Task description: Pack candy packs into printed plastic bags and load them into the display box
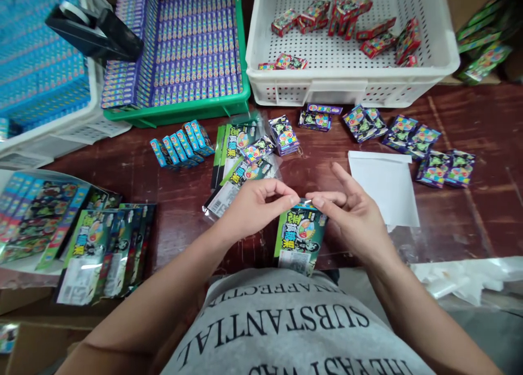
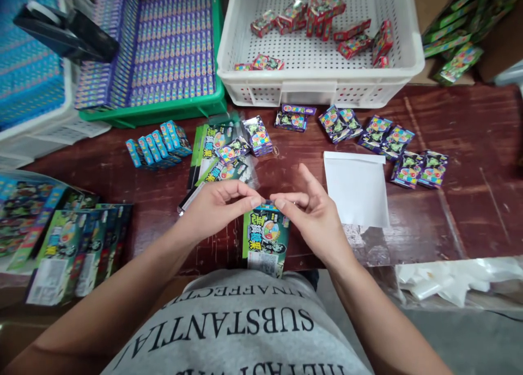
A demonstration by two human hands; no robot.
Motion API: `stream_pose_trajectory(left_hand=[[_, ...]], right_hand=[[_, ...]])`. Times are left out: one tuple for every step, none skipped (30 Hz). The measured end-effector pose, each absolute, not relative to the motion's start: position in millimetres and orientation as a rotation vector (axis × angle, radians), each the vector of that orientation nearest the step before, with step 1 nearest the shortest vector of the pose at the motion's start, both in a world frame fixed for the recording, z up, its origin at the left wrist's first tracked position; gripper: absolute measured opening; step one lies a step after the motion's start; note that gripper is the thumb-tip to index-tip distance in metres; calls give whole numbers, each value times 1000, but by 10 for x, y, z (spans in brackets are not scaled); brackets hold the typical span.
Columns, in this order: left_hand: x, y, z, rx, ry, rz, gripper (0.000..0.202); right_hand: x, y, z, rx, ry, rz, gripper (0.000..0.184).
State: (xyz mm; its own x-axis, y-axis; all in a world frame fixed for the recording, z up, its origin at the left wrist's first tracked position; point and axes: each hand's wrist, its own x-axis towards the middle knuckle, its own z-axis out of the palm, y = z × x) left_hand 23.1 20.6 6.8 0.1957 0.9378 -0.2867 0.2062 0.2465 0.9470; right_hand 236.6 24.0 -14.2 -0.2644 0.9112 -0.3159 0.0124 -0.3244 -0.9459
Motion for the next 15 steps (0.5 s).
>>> stream_pose_trajectory(left_hand=[[218,187,63,1210,1250,752,13],[209,160,50,1191,1215,759,14],[203,127,28,1178,1182,775,15],[201,93,1,1175,1156,801,15],[203,61,-29,1184,1138,832,16],[209,35,-58,1203,1132,862,15],[217,15,-82,1228,1135,884,13],[226,1,-101,1250,1143,899,11],[236,-6,-113,1267,1155,905,9],[246,-10,-118,1280,1168,904,9],[255,-12,-116,1290,1180,899,9],[264,-13,-109,1299,1189,894,9],[273,-15,-99,1309,1195,889,10],[280,-19,-88,1319,1197,885,10],[286,-24,-78,1330,1194,882,11]], right_hand=[[2398,222,-143,-1260,-1227,1674,88],[2435,199,-146,-1227,-1254,1674,83],[2476,175,-147,-1186,-1290,1676,77],[2520,156,-142,-1142,-1335,1680,71],[2567,148,-128,-1100,-1390,1681,66],[2614,154,-102,-1075,-1448,1667,62],[2660,177,-62,-1066,-1510,1629,56],[2702,218,-10,-1073,-1568,1565,49],[2737,274,54,-1085,-1631,1490,39],[2763,339,124,-1090,-1707,1426,28],[2776,407,195,-1078,-1804,1388,16],[2775,474,260,-1047,-1925,1375,7],[2761,533,315,-1001,-2059,1379,5],[2734,583,356,-959,-2187,1375,6],[2699,621,381,-932,-2301,1346,5]])
